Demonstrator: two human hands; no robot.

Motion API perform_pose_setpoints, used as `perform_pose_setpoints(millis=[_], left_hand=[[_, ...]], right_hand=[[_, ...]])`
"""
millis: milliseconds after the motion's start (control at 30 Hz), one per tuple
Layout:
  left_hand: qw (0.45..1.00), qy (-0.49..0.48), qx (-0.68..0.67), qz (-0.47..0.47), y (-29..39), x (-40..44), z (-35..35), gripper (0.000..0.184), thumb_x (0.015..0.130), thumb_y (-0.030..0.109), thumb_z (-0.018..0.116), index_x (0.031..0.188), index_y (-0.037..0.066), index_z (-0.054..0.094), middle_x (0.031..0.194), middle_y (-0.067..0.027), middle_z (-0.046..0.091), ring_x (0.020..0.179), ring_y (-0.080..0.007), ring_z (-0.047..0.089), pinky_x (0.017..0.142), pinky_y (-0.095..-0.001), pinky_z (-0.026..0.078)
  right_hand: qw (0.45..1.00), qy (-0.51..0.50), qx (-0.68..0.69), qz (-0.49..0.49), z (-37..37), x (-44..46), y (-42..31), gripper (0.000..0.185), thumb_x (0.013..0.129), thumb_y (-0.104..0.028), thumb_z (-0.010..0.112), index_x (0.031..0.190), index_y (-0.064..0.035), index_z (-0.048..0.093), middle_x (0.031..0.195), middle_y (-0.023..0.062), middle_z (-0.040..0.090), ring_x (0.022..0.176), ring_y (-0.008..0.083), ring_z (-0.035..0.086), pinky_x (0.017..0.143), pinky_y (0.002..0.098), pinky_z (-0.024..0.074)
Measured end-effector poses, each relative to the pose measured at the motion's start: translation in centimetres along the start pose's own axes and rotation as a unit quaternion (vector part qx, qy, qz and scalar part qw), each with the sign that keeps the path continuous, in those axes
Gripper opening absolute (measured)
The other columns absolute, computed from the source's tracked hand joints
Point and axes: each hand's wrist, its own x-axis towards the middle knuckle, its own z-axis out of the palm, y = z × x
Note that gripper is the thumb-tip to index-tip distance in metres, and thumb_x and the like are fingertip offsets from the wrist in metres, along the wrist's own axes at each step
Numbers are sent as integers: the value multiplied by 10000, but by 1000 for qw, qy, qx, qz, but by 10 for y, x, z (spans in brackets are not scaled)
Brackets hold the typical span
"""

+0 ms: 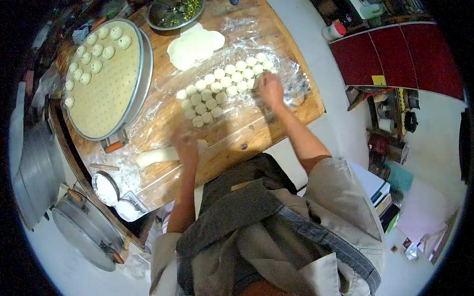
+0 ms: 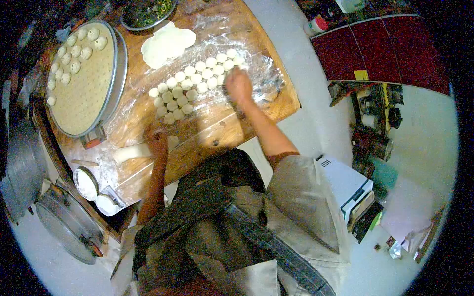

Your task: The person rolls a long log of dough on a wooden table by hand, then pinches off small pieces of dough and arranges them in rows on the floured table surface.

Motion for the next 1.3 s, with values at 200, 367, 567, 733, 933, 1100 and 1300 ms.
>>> perform_pose_setpoints(millis=[200, 367, 567, 733, 933, 1100, 1300], left_hand=[[992, -35, -105, -54, -9, -23, -34, 638, 829, 21, 676, 1398, -35, 393, 1324, -203, 435, 1033, -297, 568, 883, -377, 495], [986, -57, -142, -68, 6, -38, -26, 619, 835, -4, 662, 1394, -29, 398, 1329, -208, 433, 959, -259, 590, 820, -357, 528], [981, -89, -169, -28, 33, -42, -21, 619, 835, -8, 655, 1399, 8, 400, 1319, -202, 450, 972, -272, 593, 831, -366, 527], [983, -114, -141, -16, 42, -40, -33, 549, 828, 2, 647, 1339, 13, 447, 1248, -198, 489, 970, -301, 584, 836, -407, 516], [991, -115, -21, 62, -26, -39, -37, 513, 814, 28, 659, 1299, 33, 494, 1322, -224, 502, 1154, -387, 534, 994, -456, 452], [977, -153, 84, 121, -73, -28, -96, 656, 771, 174, 744, 1374, 103, 493, 1440, -191, 480, 1347, -377, 430, 1145, -497, 322], [926, -137, 257, 239, -130, -2, -131, 640, 806, 202, 706, 1403, 124, 489, 1406, -168, 518, 1344, -345, 446, 1156, -567, 261]], right_hand=[[973, -203, -83, -76, -17, 122, 31, 776, 790, -241, 632, 1514, -217, 353, 1185, 322, 605, 1085, 493, 599, 971, 512, 494], [928, -330, -149, -82, 8, 131, 34, 829, 765, -226, 631, 1530, -201, 315, 1330, 343, 533, 1187, 553, 519, 1063, 482, 441], [953, -292, -75, -24, 1, 98, 84, 768, 744, -226, 705, 1447, -138, 408, 1255, 291, 601, 1172, 458, 577, 1017, 463, 469], [981, -127, 34, 146, 8, 6, 98, 786, 721, -217, 759, 1410, -56, 416, 1229, 267, 622, 1150, 414, 604, 996, 436, 479], [883, -44, 357, 300, 60, -78, 20, 750, 761, -49, 682, 1438, -44, 359, 1164, 230, 617, 982, 329, 650, 728, 423, 567], [782, -54, 536, 312, 74, -86, -66, 788, 746, 68, 631, 1461, -41, 319, 1109, 211, 608, 771, 266, 655, 499, 358, 543], [927, -27, 346, 143, 76, -100, -65, 699, 838, -27, 647, 1470, -44, 349, 1145, 177, 639, 847, 246, 674, 675, 331, 565]])
